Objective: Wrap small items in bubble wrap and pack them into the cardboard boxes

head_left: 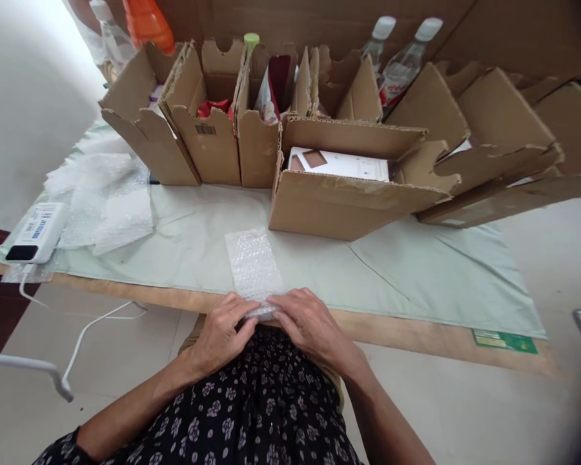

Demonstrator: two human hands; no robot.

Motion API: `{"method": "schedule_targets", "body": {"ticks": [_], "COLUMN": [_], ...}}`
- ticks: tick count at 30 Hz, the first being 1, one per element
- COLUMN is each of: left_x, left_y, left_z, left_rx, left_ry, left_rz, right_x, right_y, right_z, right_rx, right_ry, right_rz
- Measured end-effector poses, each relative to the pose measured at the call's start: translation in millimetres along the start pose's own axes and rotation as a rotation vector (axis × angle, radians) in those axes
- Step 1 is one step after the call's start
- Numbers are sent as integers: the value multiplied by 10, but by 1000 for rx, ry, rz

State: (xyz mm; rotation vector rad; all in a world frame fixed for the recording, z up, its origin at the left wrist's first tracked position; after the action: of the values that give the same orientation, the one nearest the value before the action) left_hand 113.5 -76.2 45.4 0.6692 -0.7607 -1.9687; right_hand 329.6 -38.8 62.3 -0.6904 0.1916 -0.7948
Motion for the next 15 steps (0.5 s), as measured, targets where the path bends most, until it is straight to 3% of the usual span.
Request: {"method": "schedule_targets", "body": {"ticks": [4, 7, 11, 15], "left_x": [-37, -51, -52, 7], "left_y": [-73, -103, -79, -22], "left_z": [-28, -30, -24, 55], "left_rx": [-69, -133, -182, -237], "left_ry": [17, 3, 42, 79], "left_rz": [175, 222, 274, 99], "right_x": [-37, 43, 95, 18], "right_y": [56, 43, 44, 76], "right_z": [-67, -129, -192, -149], "right_rx": [11, 152, 251, 155], "right_ry": [262, 438, 261, 175], "right_rz": [-49, 17, 112, 90]}}
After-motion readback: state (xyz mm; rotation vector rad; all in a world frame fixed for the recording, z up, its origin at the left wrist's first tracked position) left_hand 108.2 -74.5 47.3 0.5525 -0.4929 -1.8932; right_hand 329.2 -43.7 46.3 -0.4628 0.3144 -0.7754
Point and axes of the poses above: each hand's wrist, its own x-axis away from the middle knuckle, its own z-axis out of the back of the hand, y = z × x, the point moved 1 cm from there along -x, towards the middle knuckle, and after that the axes turned 12 degrees about -y, right-handed, at the moved point
